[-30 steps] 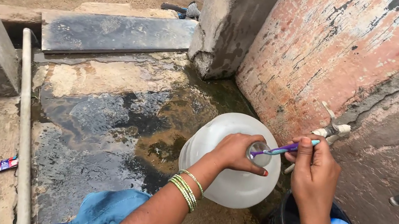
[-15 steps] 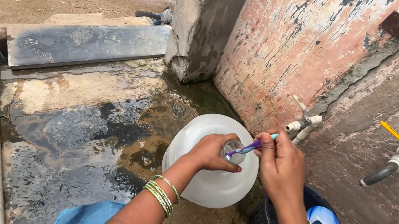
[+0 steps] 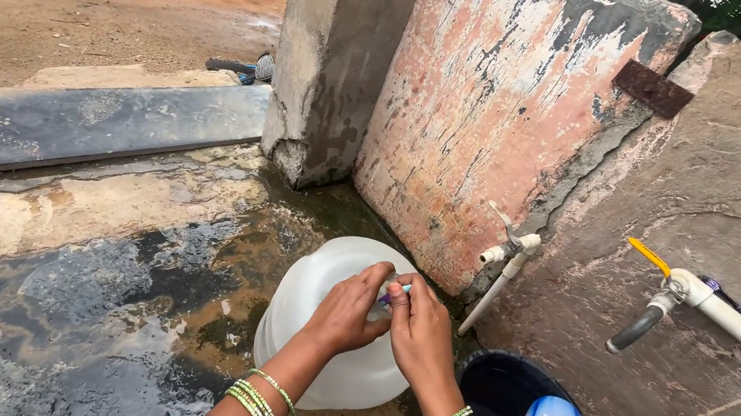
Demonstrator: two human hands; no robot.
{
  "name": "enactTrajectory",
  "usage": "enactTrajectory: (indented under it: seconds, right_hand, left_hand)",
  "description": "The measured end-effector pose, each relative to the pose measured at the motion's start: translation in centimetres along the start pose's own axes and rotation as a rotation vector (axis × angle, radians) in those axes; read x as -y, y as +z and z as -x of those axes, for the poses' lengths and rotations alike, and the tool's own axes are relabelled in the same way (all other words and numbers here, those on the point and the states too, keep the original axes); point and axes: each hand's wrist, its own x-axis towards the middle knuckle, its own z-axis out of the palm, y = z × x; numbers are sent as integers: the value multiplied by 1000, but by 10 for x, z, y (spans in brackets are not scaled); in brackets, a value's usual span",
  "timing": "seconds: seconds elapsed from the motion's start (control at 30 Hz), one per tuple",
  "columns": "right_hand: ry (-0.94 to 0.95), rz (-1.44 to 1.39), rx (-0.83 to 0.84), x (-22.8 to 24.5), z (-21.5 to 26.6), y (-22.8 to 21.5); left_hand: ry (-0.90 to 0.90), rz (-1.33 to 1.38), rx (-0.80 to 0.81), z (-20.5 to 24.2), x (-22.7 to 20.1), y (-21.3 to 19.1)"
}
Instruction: The person picks up a large plastic bottle and places it under a faucet to scrub the neck with a toothbrush before rinsing it.
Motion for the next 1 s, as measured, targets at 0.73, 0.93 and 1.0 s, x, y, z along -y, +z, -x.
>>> enactTrajectory:
  seconds: [0.73, 0.93, 1.0]
  right_hand:
    - [65, 57, -10, -2, -6, -16]
    - [4, -128, -119, 34, -9, -56]
    - [-10, -114, -169, 55, -2, -63]
  left_hand:
    - [-102, 224, 31, -1, -21, 5]
    - [-188, 179, 108, -8, -35, -11]
    - [-211, 157, 138, -6, -31, -10]
